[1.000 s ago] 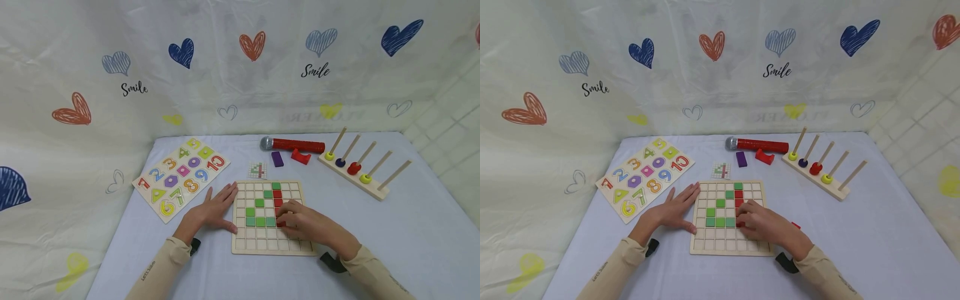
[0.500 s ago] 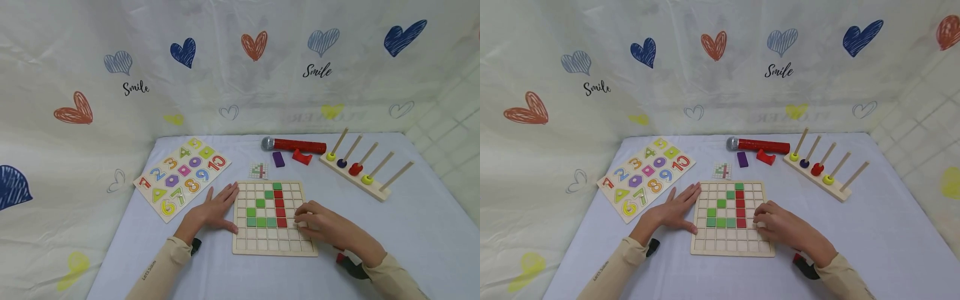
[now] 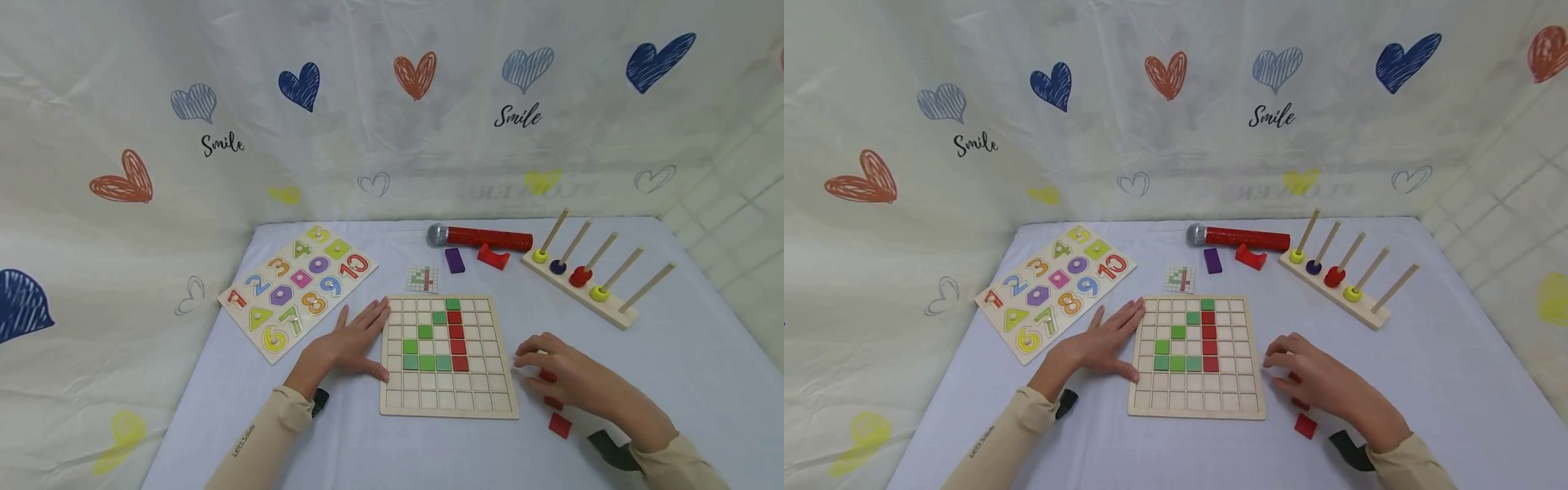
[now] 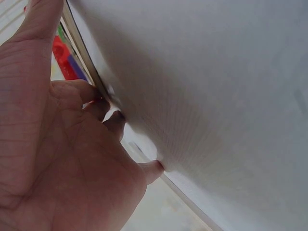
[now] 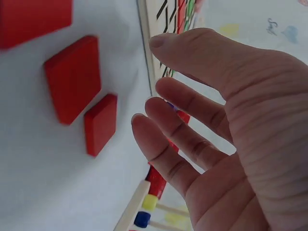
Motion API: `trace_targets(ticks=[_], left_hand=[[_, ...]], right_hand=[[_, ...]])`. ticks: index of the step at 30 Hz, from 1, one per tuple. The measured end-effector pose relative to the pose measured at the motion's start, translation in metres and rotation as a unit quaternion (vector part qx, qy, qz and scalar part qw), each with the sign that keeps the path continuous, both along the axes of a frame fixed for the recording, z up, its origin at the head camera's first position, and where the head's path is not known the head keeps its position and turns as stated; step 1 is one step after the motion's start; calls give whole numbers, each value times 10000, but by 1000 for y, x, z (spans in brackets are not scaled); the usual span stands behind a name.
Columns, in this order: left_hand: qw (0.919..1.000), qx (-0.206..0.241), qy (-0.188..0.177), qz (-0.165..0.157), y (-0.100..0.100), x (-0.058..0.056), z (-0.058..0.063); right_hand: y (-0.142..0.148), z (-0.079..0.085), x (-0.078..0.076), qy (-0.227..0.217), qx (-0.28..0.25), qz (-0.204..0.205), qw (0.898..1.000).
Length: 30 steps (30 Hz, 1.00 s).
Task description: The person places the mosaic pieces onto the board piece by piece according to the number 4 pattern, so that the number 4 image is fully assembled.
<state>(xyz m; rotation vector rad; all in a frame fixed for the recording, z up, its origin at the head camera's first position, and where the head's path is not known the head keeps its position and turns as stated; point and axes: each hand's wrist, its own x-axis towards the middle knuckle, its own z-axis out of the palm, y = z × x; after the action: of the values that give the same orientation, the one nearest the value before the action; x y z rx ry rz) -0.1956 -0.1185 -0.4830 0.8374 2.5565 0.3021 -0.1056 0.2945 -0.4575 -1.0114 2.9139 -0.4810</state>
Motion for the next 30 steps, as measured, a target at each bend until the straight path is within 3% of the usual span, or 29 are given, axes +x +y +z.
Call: trace_targets(ticks=[8,16,21,25,30], left_hand=[[10000,18,-15,11,0,0,1],[10000,72,-43,27,0,0,2],[9999,78,-61,22,-1,0,3],[9999,82,-73,31,0,0,3],[9999,70,-81,16,0,0,3]], right_hand=[[20,-8,7,-30,131,-265,9996],[31,-17,12,487,12,-515,9975],[32,-17,11,-29,-12,-676,9977],[30,-15,10,-243,-45,-594,9979],[24,-15,9,124,-295,-265,9991]])
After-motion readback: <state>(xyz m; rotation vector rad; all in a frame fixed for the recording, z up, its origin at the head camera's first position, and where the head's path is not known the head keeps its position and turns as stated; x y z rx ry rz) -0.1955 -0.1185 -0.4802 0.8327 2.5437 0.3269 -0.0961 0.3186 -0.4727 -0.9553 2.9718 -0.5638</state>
